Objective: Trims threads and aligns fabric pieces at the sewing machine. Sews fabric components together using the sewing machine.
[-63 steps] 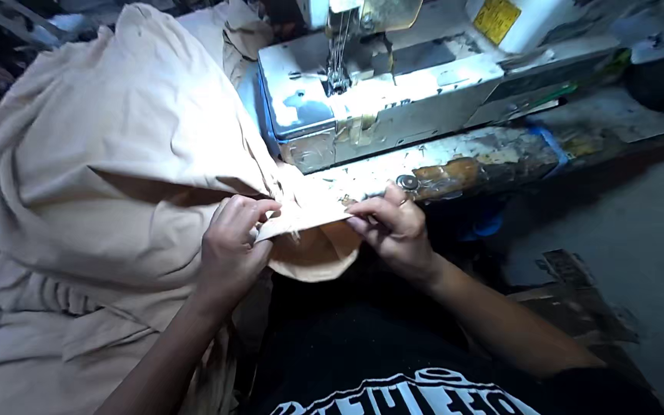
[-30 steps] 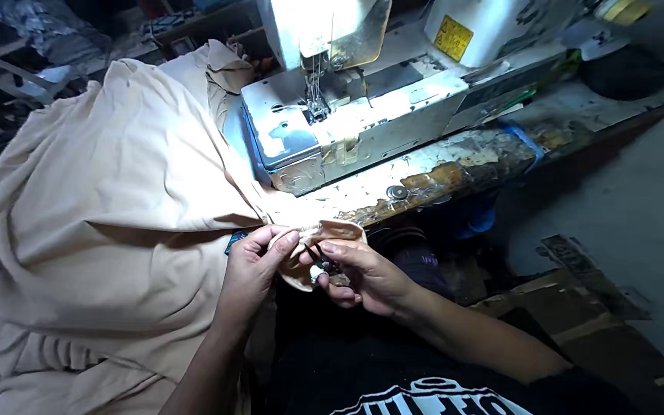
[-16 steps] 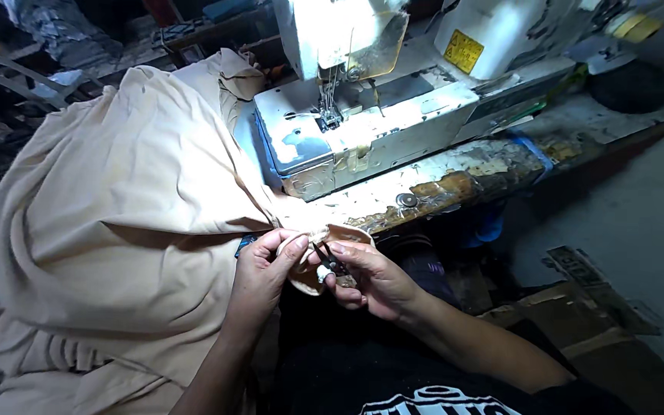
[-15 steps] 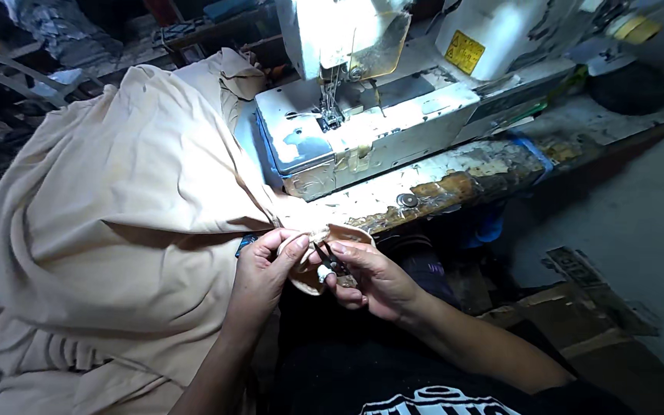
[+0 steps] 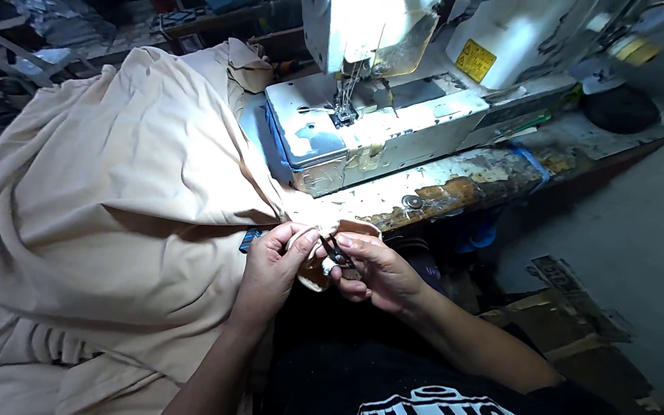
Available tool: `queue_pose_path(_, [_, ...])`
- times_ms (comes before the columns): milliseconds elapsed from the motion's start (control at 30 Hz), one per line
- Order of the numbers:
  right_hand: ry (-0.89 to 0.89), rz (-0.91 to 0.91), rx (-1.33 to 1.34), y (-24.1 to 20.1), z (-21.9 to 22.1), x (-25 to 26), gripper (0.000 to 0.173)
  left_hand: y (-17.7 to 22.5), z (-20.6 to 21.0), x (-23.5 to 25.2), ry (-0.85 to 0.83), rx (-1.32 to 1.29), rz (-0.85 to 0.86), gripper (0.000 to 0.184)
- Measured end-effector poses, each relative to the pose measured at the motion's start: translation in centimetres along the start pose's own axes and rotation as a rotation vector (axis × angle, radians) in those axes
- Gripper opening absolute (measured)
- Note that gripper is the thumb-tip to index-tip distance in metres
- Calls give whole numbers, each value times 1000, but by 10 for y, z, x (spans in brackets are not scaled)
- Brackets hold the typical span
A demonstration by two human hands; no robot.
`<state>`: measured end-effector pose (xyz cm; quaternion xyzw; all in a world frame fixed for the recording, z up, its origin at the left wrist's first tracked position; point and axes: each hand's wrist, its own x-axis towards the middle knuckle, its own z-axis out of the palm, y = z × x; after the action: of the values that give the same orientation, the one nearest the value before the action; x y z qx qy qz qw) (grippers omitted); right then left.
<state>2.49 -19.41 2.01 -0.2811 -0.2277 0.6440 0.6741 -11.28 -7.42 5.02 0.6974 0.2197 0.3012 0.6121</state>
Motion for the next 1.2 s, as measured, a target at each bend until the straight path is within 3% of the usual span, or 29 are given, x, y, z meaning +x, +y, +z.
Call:
queue_pose_path(233, [104,-60,-37,1,5,14,31,-4,-10,4,-93,-83,-55,11])
queue_pose_path(333, [55,-162,-419,-5,-2,4,15,-3,-13,4,-106,-127,-107,8])
queue_pose_path(400, [81,-370,-801,-6,-7,-8,28,-2,-12,5,-52,-158,-128,9])
queue_pose_path(500, [202,-663,-1096,-4,-8,-14,26,0,-7,5,3,-201,-170,14])
queue_pose_path(667, [199,-650,-1192,-8,-4,-6,25,2,-3,5,13,-221,-151,18])
queue_pose_path(1200, [223,-584,-1139,-3,-2,-1,25,6,-1,2,36,-197,-147,17])
